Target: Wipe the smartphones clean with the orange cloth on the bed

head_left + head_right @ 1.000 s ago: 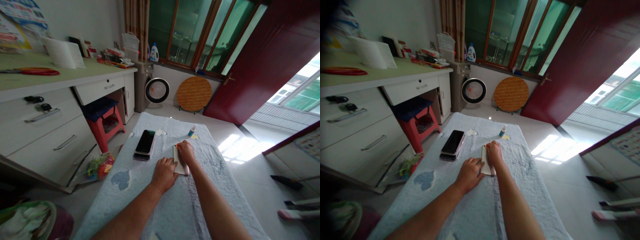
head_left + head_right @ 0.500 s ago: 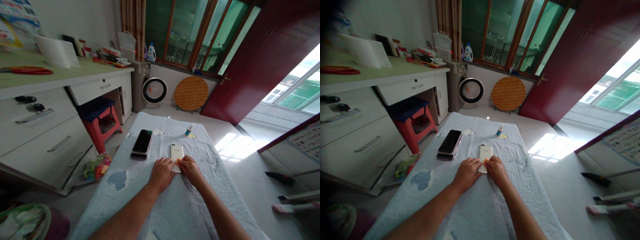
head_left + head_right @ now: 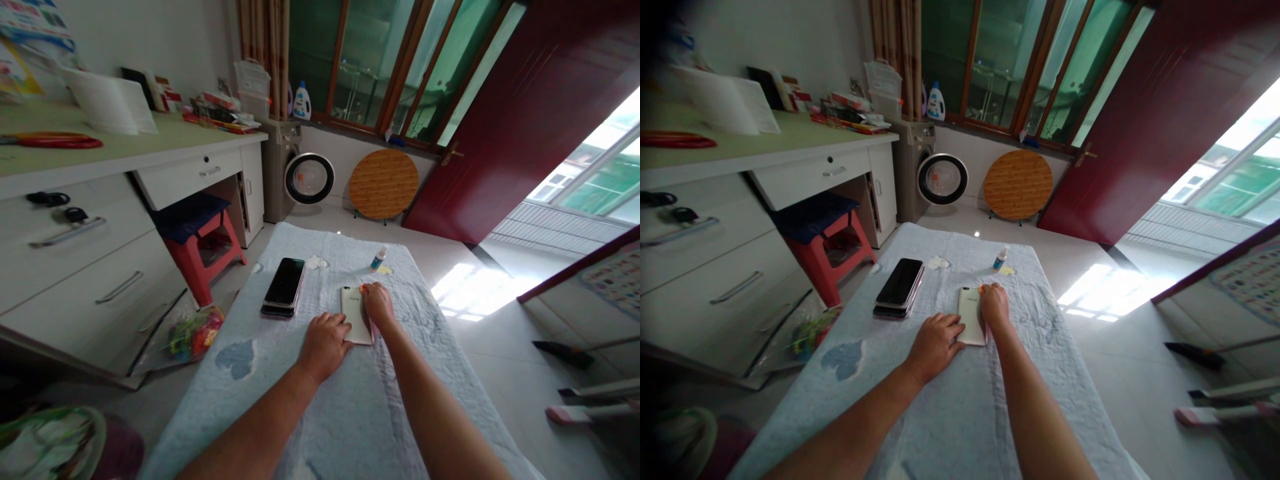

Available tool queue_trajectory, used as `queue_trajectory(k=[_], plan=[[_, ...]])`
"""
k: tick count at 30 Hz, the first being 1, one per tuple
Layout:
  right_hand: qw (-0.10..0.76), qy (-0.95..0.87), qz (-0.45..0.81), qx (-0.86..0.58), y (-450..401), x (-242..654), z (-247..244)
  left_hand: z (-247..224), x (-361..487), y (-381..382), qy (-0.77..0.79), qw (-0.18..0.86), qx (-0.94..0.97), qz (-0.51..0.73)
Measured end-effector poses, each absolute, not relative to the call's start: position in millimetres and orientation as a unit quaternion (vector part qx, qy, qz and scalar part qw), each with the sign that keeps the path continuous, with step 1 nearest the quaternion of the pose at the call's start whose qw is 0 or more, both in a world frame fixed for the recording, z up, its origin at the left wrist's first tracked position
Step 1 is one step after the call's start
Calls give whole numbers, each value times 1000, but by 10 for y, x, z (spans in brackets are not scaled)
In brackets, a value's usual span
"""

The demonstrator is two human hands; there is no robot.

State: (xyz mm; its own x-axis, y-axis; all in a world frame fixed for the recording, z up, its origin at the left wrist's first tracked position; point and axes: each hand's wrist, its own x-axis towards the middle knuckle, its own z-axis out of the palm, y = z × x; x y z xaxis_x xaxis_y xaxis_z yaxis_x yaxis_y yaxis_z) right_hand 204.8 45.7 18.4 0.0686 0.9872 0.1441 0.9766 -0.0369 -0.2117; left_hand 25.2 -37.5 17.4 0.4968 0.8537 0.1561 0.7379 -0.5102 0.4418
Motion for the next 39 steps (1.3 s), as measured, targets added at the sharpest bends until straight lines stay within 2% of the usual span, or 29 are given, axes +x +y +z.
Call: queue_trajectory(k=[10, 19, 34, 39], plan=[[114, -702, 42, -702, -154, 2042, 203, 145, 257, -384, 468, 145, 849, 194], [156, -725, 73, -667, -816, 2050, 203, 131, 254, -387, 473, 154, 844, 200], [156, -759, 71, -628, -686, 1562, 215, 137, 211, -343, 465, 188, 843, 196], [171, -752, 86, -631, -713, 1657, 223, 157, 195, -336, 464, 194, 844, 187]])
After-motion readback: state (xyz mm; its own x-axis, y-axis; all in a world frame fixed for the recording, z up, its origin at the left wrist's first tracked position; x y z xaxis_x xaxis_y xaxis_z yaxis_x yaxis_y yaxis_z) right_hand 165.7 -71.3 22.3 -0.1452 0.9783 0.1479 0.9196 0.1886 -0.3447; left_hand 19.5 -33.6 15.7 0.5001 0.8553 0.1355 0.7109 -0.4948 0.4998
